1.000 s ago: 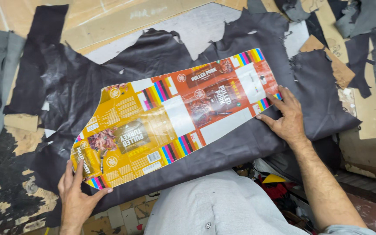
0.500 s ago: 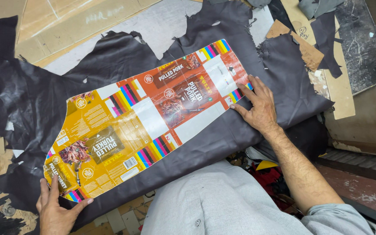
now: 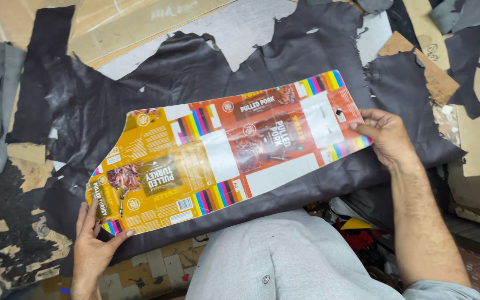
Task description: The person places a cardboard template on a large piece of dark gray fabric, aligns it, and uses a utility knife to cut the fabric along the template's edge. The person then removes the template and folds the cut fabric piece.
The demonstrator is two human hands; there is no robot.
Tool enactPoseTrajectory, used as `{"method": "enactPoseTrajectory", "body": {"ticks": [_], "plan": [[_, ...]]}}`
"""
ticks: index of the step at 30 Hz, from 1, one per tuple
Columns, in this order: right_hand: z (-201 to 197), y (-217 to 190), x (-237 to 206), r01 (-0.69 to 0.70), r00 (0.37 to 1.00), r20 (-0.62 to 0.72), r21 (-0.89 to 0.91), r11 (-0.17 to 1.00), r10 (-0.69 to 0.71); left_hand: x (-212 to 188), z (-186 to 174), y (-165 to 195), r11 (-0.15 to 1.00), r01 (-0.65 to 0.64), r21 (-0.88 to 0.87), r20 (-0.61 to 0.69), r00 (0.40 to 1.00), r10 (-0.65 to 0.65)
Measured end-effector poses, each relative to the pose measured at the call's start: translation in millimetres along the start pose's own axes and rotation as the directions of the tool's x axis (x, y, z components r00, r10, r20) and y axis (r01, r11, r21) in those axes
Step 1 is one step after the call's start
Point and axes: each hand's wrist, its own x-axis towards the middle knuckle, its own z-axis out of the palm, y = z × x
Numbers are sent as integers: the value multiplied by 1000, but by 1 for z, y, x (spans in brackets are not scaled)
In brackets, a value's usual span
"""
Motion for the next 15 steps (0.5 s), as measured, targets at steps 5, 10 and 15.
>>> {"method": "enactPoseTrajectory", "body": {"ticks": [5, 10, 15], "plan": [[-4, -3, -10, -244, 939, 272, 96, 965, 211, -22, 15, -1, 789, -23, -613, -412, 862, -295], [26, -7, -25, -309, 916, 322, 190, 932, 239, -37, 17, 31, 114, -210, -971, -236, 920, -312], [89, 0, -48, -375, 856, 418, 100, 921, 303, -28, 85, 100, 565, -160, -810, -361, 894, -265]]}}
